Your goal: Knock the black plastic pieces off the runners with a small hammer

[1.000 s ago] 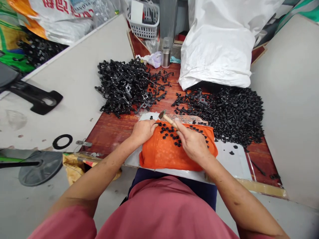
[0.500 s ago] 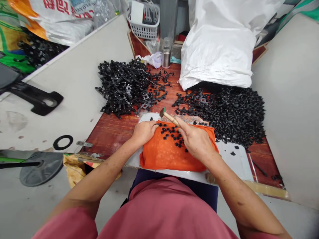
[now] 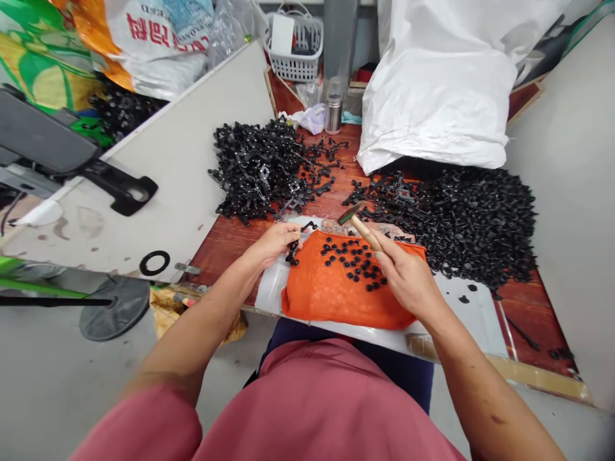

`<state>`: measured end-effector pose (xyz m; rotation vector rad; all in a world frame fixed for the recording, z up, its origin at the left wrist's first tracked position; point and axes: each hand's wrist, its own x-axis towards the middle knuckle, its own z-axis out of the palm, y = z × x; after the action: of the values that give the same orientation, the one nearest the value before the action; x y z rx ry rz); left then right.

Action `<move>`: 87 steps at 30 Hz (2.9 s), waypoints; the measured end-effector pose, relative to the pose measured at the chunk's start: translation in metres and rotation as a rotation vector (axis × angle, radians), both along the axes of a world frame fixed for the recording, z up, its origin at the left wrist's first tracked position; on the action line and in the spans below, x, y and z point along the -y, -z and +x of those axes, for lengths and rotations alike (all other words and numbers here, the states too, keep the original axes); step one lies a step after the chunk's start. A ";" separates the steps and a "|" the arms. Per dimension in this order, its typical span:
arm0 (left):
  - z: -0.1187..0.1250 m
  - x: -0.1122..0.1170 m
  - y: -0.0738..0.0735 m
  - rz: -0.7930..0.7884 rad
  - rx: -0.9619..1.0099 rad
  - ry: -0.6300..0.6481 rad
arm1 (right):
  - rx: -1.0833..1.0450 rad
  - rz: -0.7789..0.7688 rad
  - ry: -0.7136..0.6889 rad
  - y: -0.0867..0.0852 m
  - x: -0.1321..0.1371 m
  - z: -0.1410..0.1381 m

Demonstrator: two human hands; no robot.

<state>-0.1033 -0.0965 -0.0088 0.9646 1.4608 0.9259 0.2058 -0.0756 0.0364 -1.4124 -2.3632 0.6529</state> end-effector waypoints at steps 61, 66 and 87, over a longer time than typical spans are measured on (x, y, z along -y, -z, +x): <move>0.108 -0.155 -0.059 0.237 0.056 0.145 | -0.345 -0.504 0.085 0.059 0.104 0.105; 0.063 -0.083 -0.064 0.238 -0.116 0.209 | -0.286 -0.527 0.077 0.070 0.102 0.110; 0.026 0.010 0.029 0.158 -0.581 0.136 | -0.131 -0.382 0.129 0.076 0.107 0.113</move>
<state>-0.0771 -0.1061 -0.0382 1.5184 1.7870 0.6950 0.3183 -0.1822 -0.0396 -1.6000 -2.1001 1.1684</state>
